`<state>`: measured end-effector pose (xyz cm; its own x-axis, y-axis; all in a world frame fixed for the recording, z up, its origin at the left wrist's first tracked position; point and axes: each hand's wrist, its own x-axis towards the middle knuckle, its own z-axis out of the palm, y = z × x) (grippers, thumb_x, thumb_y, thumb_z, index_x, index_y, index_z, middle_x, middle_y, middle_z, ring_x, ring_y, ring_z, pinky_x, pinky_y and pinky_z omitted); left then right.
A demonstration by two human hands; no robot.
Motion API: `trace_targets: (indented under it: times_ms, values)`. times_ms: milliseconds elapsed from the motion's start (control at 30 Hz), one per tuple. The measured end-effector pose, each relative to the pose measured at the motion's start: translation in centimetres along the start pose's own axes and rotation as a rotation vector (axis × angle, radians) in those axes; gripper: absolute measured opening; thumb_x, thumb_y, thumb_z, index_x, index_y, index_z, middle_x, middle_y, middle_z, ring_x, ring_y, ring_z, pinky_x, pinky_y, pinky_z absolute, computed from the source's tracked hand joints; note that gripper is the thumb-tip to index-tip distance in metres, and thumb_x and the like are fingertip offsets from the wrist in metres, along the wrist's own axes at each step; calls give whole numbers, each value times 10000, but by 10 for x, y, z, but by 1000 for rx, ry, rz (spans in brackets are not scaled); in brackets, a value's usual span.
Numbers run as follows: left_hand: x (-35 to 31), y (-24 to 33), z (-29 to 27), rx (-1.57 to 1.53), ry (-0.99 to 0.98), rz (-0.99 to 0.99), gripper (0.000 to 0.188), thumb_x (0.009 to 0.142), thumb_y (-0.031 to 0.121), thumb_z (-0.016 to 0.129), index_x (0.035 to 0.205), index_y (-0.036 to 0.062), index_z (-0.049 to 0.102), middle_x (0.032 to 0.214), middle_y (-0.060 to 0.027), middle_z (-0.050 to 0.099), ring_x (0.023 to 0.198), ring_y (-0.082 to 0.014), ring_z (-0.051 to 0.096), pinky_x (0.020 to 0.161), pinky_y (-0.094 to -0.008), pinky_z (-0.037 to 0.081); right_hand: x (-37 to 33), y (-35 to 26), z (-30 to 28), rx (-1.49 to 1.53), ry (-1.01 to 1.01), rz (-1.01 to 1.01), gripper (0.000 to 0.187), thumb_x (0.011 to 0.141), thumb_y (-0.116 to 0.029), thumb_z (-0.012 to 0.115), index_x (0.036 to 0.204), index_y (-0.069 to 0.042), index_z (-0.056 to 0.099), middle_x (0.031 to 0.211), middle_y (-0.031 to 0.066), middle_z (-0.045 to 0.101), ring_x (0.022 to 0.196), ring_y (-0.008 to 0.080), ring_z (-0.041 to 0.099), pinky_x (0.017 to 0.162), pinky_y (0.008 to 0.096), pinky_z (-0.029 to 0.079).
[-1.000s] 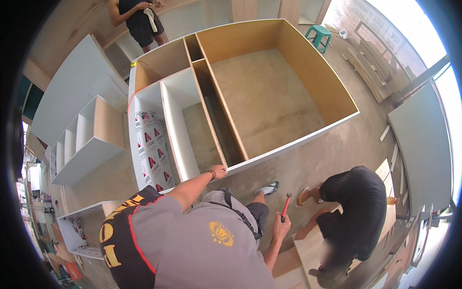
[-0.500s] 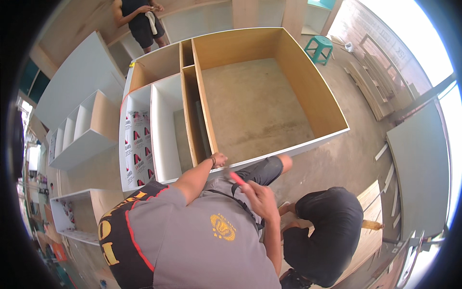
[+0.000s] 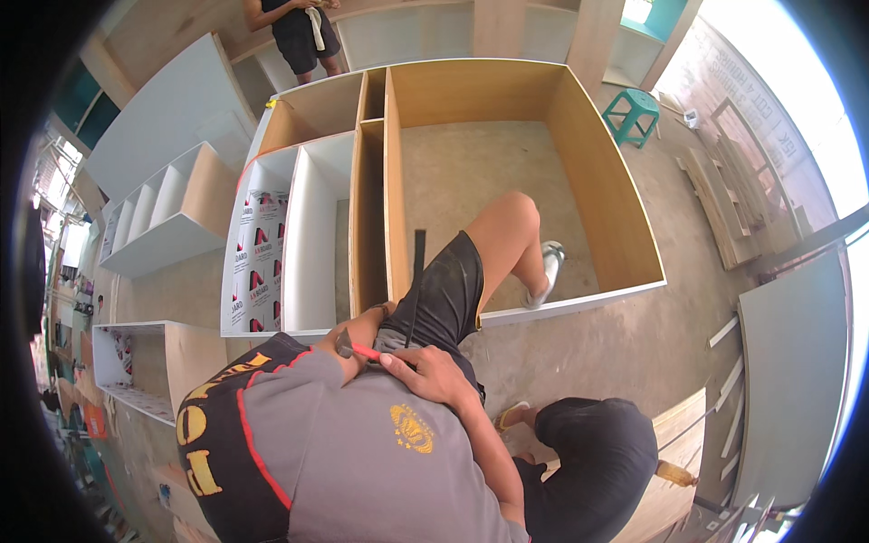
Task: The person assembles a wooden cabinet by aligning wooden panels, using a pneumatic nail gun to secure them together, and then using a hammer to tap a panel into place.
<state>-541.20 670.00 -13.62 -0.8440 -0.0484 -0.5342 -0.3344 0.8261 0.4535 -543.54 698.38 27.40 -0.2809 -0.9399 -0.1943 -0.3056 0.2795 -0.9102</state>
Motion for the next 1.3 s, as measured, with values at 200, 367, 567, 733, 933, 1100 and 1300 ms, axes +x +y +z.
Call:
trace_targets:
  times_ms: [200, 367, 567, 733, 933, 1100, 1300]
  values:
    - [18, 21, -12, -947, -34, -732, 330, 962, 362, 578, 925, 96, 769, 912, -136, 753, 800, -264, 725, 723, -419, 577, 41, 17, -71, -42, -48, 77, 540, 1055, -526, 499, 1001, -51, 751, 744, 214, 650, 699, 386, 619, 669, 442, 477]
    - [65, -7, -19, -1263, -38, -930, 294, 970, 331, 584, 908, 95, 747, 861, -123, 736, 740, -259, 701, 673, -421, 562, 102, 49, -127, -78, -65, 164, 590, 1017, -609, 499, 1082, -100, 789, 780, 215, 693, 770, 407, 667, 733, 454, 520]
    - [245, 24, -115, -1363, -217, -881, 256, 979, 295, 590, 888, 93, 720, 799, -107, 717, 668, -252, 672, 613, -423, 542, 206, 81, -234, 12, 27, 284, 546, 1026, -564, 515, 1084, -92, 785, 828, 234, 704, 806, 433, 672, 742, 466, 518]
    - [404, 98, -312, -1522, 82, -249, 268, 1024, 373, 582, 934, 130, 650, 771, -30, 680, 643, -167, 634, 542, -354, 508, 287, 115, -281, 188, 87, 347, 562, 1017, -533, 573, 904, -5, 731, 701, 178, 645, 667, 303, 594, 673, 410, 485]
    - [468, 37, -442, -1870, 431, -437, 288, 1003, 327, 608, 1189, 109, 635, 950, -56, 736, 822, -188, 721, 701, -381, 591, 371, 118, -310, 203, 141, 339, 562, 992, -530, 617, 878, 9, 728, 656, 118, 617, 642, 178, 556, 647, 371, 477]
    - [462, 31, -406, -2040, 299, -499, 284, 989, 309, 621, 1196, 116, 633, 979, -66, 735, 873, -207, 721, 771, -439, 596, 379, 150, -333, -200, 176, 574, 589, 961, -625, 595, 980, -73, 799, 687, 170, 672, 693, 331, 674, 715, 407, 532]
    - [428, 12, -301, -1985, 241, -765, 287, 980, 307, 609, 1201, 125, 631, 1015, -56, 725, 921, -216, 708, 807, -463, 582, 400, 149, -375, -257, 214, 473, 626, 984, -592, 603, 812, -5, 736, 603, 143, 589, 584, 223, 567, 628, 390, 484]
